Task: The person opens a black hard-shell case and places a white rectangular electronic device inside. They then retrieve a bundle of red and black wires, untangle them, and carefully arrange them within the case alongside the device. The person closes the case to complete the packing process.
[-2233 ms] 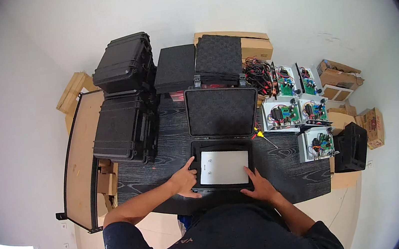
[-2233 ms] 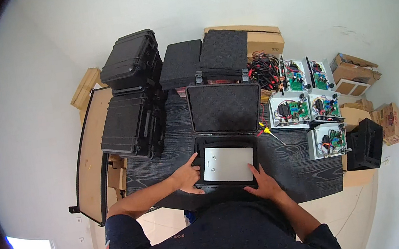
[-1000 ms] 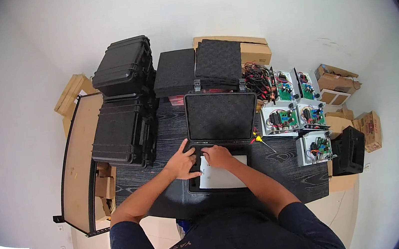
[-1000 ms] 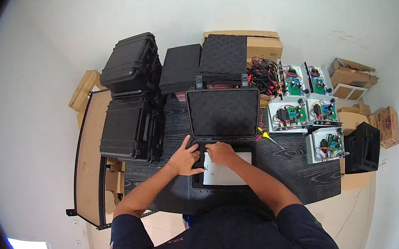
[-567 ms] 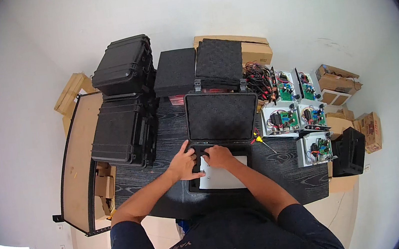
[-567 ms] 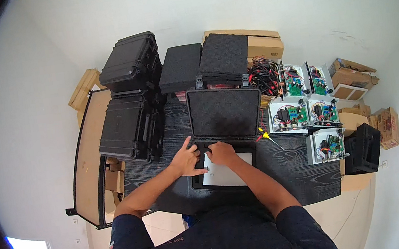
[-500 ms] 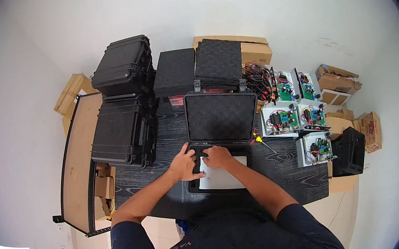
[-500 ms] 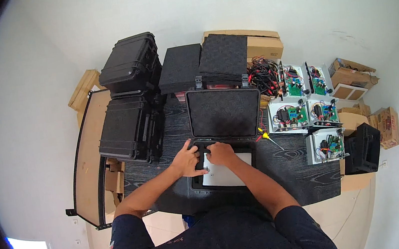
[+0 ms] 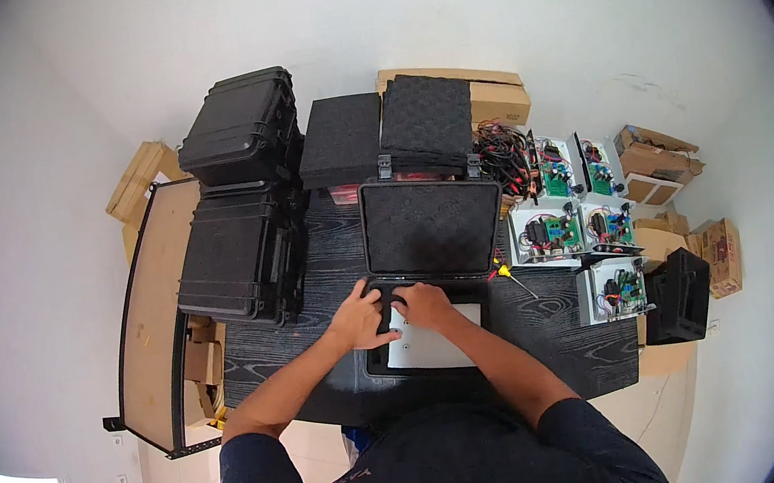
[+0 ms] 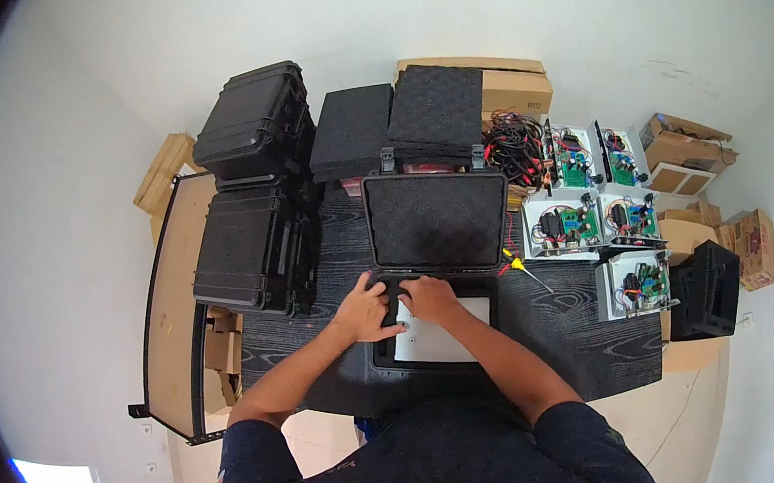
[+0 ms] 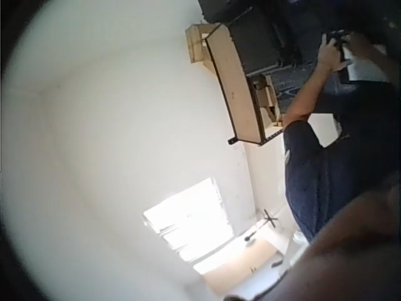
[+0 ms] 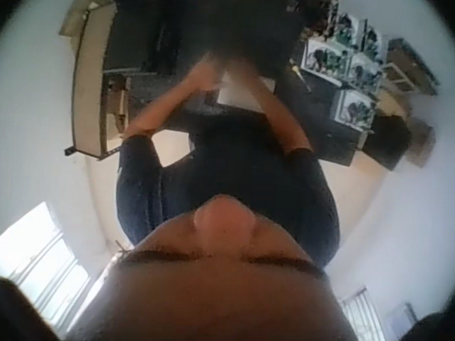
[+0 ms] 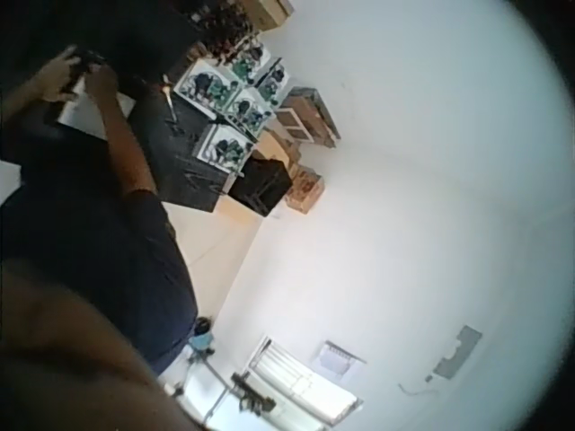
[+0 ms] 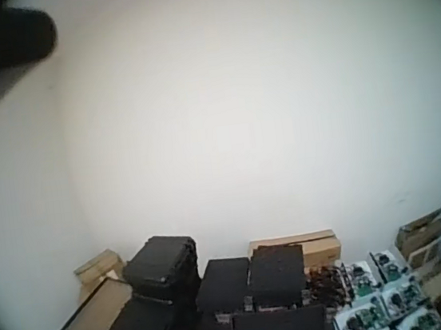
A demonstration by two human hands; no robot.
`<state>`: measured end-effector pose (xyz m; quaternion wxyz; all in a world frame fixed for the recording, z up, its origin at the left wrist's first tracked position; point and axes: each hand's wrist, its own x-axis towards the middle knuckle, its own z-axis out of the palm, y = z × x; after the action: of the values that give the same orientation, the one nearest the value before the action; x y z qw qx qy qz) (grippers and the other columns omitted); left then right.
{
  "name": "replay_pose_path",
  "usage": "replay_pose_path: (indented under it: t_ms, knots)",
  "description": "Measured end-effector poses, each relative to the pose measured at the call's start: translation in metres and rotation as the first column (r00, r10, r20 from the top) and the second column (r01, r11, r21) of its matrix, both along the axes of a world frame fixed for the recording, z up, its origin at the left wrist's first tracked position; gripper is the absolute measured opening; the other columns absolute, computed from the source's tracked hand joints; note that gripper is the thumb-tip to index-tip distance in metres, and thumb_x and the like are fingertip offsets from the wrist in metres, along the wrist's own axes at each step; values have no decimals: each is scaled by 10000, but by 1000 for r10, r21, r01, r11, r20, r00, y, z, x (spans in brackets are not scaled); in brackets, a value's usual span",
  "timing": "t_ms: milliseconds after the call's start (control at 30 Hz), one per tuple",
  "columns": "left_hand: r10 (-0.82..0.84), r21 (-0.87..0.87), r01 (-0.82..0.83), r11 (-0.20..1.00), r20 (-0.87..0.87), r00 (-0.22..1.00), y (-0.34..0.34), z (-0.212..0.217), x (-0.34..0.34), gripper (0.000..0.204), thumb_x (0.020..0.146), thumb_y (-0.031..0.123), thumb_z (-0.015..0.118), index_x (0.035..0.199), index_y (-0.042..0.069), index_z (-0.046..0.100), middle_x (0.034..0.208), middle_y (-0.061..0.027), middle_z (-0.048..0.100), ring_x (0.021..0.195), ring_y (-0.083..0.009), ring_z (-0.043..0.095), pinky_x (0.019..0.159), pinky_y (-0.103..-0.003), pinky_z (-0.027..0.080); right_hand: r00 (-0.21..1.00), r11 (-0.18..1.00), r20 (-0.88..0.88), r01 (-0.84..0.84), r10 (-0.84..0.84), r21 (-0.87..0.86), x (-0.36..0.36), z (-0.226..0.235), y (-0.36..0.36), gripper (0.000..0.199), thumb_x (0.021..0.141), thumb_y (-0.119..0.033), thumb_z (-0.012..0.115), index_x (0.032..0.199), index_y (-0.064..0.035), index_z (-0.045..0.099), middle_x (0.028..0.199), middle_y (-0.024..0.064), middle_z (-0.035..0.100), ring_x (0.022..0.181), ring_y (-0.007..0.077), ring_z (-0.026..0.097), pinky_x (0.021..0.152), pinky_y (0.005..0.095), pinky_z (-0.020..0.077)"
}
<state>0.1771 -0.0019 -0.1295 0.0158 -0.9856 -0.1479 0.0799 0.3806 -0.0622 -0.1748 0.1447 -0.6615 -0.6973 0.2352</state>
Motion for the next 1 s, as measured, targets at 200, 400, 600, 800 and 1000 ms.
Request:
replay_pose_path:
  t_ms: [200, 400, 600, 800, 1000]
  knots:
    - [116, -44, -107, 993, 398, 910, -4, 14, -22, 563, 912, 584, 643, 1002, 52, 805, 1063, -45, 741, 1095, -217, 572, 1128, -584, 315, 989, 991, 94, 116, -110, -69, 41, 21, -36, 438, 954, -453, 653, 1230, -125, 741, 1009, 202, 768, 975, 396, 744, 863, 528, 595]
    - [286, -171, -230, 958, 506, 814, -34, -3, -14, 491, 911, 460, 691, 1265, 120, 705, 1381, -27, 647, 1243, -243, 556, 1131, -602, 289, 981, 995, 182, 82, -69, -62, 68, 17, -52, 442, 967, -445, 627, 1142, -52, 729, 985, 216, 757, 934, 404, 744, 838, 532, 597]
    - [314, -286, -202, 937, 430, 847, -39, -13, 0, 594, 953, 474, 645, 1418, 105, 630, 1522, -70, 574, 1412, -284, 489, 1178, -612, 244, 988, 997, 136, 75, -70, -30, 80, 9, -60, 458, 936, -416, 665, 1195, -45, 730, 1021, 218, 763, 965, 396, 744, 849, 523, 597]
    - [328, -318, -210, 925, 384, 863, -34, -27, -3, 642, 979, 483, 616, 1483, 88, 576, 1572, -100, 534, 1502, -318, 414, 1223, -642, 194, 994, 987, 106, 16, -32, 157, 83, -3, -71, 377, 938, -328, 651, 1159, -30, 716, 999, 176, 753, 958, 364, 733, 877, 488, 579]
    - [413, -374, -272, 887, 375, 830, -47, -30, -3, 676, 982, 495, 617, 1514, 86, 536, 1621, -102, 468, 1531, -343, 355, 1228, -670, 184, 995, 909, 87, 10, -51, 416, 89, -7, -88, 325, 890, -241, 690, 1141, -35, 714, 1022, 134, 754, 1014, 331, 704, 959, 471, 516]
